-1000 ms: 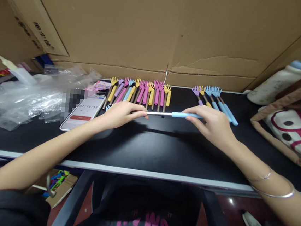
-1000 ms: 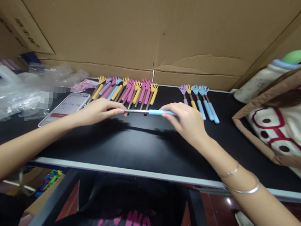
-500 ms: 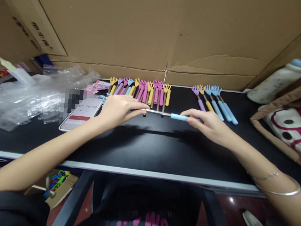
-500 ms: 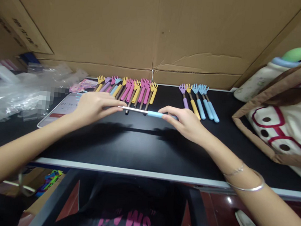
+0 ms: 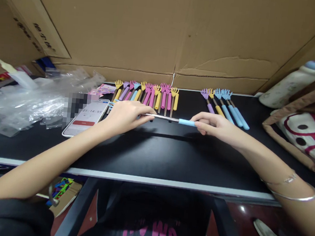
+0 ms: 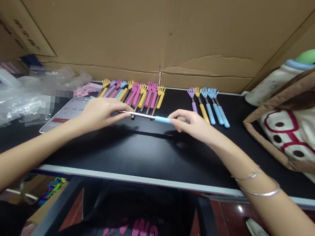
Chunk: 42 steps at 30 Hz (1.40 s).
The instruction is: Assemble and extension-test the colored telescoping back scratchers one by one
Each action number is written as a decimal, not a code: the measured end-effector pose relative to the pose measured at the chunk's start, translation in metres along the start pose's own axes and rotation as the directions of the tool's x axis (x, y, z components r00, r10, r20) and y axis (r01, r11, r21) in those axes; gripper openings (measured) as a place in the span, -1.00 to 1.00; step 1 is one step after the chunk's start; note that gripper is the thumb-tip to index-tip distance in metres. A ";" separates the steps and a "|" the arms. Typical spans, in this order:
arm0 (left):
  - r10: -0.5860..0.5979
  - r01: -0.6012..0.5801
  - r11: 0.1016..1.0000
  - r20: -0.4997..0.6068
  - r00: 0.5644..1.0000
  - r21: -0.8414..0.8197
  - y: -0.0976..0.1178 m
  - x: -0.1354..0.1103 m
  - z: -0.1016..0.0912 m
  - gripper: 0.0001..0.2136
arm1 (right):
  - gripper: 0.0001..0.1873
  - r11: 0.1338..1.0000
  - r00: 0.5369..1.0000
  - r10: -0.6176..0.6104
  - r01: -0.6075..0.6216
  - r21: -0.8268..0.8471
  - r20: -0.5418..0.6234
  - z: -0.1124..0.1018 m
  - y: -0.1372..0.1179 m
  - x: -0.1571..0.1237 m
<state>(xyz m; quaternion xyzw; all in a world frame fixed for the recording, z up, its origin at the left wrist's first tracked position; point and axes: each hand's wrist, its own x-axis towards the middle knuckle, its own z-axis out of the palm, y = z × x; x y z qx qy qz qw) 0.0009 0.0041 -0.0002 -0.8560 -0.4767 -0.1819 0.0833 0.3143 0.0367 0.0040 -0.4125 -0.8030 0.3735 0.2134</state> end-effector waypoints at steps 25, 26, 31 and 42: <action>0.037 -0.029 0.997 -0.115 0.993 0.073 -0.015 -0.001 0.000 -0.71 | -0.54 0.927 0.987 0.162 -0.159 0.341 0.019 -0.006 0.009 0.002; 0.069 -0.057 0.995 -0.149 0.987 0.083 -0.015 -0.001 0.001 -0.71 | -0.55 0.916 0.986 0.164 -0.164 0.365 0.032 -0.007 0.009 0.002; 0.181 -0.140 0.974 -0.240 0.954 0.176 -0.016 -0.003 0.002 -0.70 | -0.61 0.880 0.981 0.184 -0.191 0.434 0.060 -0.004 0.009 0.001; 0.081 -0.081 0.995 0.001 0.997 -0.053 -0.015 -0.001 -0.001 -0.60 | -0.52 0.884 0.992 0.128 -0.119 0.452 0.010 -0.001 0.010 0.000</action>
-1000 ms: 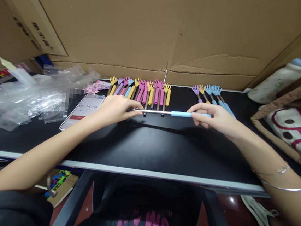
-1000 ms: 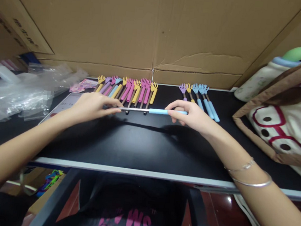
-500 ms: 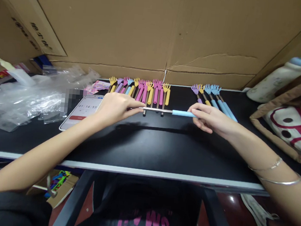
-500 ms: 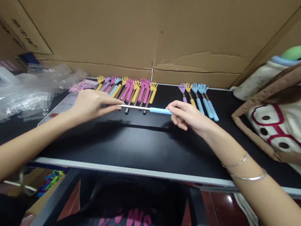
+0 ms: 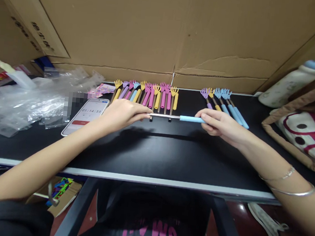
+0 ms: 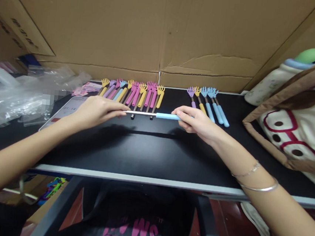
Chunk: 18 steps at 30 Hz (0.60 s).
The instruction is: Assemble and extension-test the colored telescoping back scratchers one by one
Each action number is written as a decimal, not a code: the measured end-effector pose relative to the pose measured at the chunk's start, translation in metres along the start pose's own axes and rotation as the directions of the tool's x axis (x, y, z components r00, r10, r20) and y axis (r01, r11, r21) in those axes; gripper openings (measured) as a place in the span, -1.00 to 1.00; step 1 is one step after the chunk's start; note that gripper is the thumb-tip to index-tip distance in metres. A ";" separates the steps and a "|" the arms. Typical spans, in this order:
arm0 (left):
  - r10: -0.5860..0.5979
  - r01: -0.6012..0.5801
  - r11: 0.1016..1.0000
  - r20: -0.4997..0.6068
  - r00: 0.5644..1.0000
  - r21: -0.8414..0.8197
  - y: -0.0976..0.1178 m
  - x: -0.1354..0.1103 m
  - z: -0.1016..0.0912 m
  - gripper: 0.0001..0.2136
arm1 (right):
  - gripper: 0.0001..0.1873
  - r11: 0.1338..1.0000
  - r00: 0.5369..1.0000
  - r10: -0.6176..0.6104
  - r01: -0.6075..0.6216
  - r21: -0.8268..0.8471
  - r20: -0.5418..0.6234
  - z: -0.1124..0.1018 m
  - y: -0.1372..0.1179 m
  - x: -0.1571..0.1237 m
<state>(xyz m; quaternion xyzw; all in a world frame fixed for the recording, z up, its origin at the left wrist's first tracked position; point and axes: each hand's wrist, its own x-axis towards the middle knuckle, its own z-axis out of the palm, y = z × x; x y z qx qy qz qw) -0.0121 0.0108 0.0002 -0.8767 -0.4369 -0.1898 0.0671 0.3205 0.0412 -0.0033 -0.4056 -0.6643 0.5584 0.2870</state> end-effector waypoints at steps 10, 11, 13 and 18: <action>-0.001 0.144 0.891 0.315 0.949 -0.431 -0.007 0.006 -0.004 -0.63 | -0.74 0.869 0.961 -0.271 0.222 -0.442 -0.050 0.012 -0.012 -0.005; -0.003 0.152 0.885 0.322 0.947 -0.440 -0.007 0.007 -0.004 -0.63 | -0.75 0.842 0.950 -0.307 0.248 -0.479 -0.049 0.013 -0.013 -0.006; -0.029 0.166 0.891 0.312 0.950 -0.422 -0.006 0.007 -0.004 -0.63 | -0.78 0.802 0.928 -0.367 0.284 -0.526 -0.059 0.014 -0.014 -0.006; -0.124 0.167 0.958 0.190 0.974 -0.231 -0.003 0.006 -0.004 -0.66 | -0.80 0.841 0.937 -0.332 0.242 -0.483 -0.108 0.014 -0.011 -0.006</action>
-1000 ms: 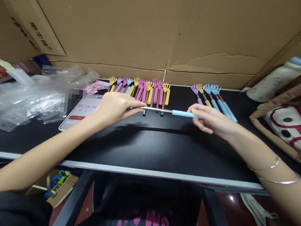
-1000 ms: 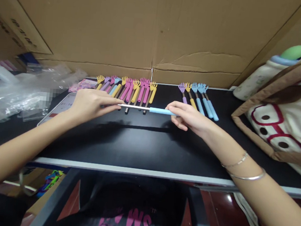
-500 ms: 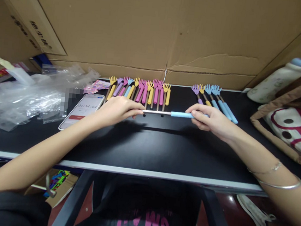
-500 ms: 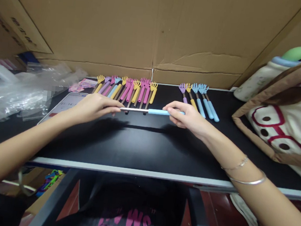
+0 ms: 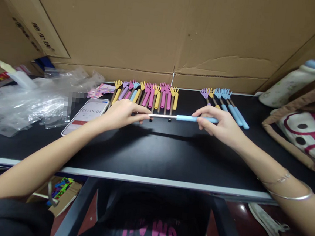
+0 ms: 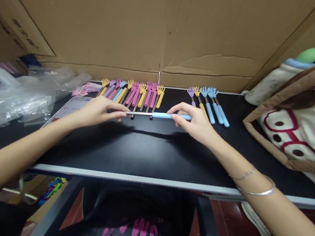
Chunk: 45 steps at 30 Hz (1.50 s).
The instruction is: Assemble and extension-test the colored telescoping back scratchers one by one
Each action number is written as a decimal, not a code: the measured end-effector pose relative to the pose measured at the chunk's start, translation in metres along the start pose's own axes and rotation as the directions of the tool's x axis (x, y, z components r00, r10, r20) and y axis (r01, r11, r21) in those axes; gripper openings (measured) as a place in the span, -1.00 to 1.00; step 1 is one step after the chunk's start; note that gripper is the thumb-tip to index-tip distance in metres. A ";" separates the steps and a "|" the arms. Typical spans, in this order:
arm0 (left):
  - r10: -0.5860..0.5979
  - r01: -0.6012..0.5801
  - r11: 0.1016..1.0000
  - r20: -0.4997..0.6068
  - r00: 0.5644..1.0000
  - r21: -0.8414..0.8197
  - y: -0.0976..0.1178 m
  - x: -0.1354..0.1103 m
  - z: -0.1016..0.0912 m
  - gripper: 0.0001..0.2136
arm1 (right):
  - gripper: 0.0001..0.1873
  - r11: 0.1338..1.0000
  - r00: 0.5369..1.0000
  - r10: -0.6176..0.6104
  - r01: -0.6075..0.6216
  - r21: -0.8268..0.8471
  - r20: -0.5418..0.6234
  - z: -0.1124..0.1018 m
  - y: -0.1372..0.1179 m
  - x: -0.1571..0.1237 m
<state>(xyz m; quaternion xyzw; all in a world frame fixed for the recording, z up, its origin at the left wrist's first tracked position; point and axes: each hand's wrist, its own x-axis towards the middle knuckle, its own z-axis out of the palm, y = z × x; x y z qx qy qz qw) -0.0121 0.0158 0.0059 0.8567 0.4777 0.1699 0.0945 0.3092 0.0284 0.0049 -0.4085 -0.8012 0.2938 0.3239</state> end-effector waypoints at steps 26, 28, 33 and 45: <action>0.042 -0.027 0.912 -0.027 0.999 0.408 0.006 -0.004 -0.009 -0.62 | -0.61 0.981 0.987 0.109 -0.126 0.146 0.118 -0.014 -0.004 0.000; 0.022 -0.024 0.903 0.011 1.000 0.428 0.002 -0.005 -0.015 -0.62 | -0.61 0.987 0.990 0.101 -0.111 0.117 0.094 -0.017 -0.004 0.000; 0.031 -0.034 0.906 0.014 0.999 0.422 -0.003 -0.005 -0.021 -0.61 | -0.58 0.993 0.989 0.105 -0.110 0.042 0.107 -0.021 0.001 0.002; 0.154 -0.104 0.894 -0.080 0.985 0.436 -0.004 -0.006 -0.012 -0.60 | -0.57 0.975 0.975 0.155 -0.177 0.135 0.161 -0.014 0.005 0.000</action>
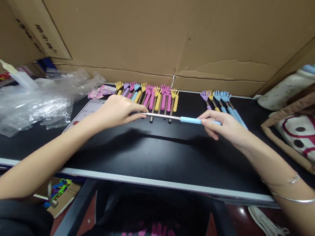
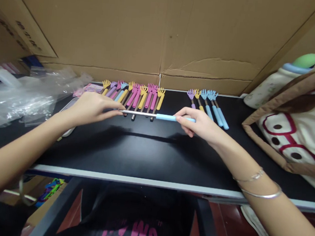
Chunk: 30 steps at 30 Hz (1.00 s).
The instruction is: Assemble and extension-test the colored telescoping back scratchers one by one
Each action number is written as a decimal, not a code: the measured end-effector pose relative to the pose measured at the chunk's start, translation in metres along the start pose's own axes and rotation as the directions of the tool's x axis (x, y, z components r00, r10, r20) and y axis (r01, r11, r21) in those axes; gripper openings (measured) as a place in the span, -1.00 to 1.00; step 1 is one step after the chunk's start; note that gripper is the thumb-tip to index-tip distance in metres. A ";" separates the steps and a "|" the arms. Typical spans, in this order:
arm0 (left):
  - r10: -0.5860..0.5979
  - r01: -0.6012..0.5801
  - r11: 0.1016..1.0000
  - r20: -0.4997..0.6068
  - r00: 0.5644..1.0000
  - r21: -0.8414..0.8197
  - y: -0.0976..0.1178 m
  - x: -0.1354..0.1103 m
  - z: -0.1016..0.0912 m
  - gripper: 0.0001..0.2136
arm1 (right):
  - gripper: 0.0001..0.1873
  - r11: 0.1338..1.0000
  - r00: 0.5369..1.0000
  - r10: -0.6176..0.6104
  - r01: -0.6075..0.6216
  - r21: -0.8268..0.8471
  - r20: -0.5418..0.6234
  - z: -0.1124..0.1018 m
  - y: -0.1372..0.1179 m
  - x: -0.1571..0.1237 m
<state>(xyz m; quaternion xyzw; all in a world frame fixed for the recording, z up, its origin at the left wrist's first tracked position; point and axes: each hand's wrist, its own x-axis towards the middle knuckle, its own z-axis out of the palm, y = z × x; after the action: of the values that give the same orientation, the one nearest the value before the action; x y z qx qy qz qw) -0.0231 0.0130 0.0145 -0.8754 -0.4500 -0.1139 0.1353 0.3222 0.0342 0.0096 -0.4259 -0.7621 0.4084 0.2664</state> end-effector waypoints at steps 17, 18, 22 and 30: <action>0.095 -0.090 0.995 -0.110 0.989 0.045 0.003 -0.001 0.008 -0.53 | -0.56 0.933 0.978 0.104 -0.159 0.323 0.182 0.012 0.008 0.000; 0.095 -0.091 0.995 -0.106 0.990 0.038 0.004 -0.001 0.009 -0.51 | -0.56 0.938 0.982 0.092 -0.141 0.316 0.166 0.012 0.008 0.000; 0.095 -0.096 0.995 -0.067 0.993 -0.002 0.005 -0.001 0.010 -0.46 | -0.52 0.973 0.998 0.037 -0.046 0.224 0.046 0.016 0.006 0.000; 0.046 -0.045 0.998 0.017 0.999 -0.052 0.008 0.000 0.006 -0.51 | -0.62 0.997 0.993 -0.072 0.069 -0.032 -0.089 0.020 -0.001 -0.001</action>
<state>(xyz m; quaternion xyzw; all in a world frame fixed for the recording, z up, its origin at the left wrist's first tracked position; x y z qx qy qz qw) -0.0162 0.0108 0.0076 -0.8895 -0.4282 -0.1143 0.1112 0.3073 0.0251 0.0003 -0.4206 -0.7696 0.3681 0.3088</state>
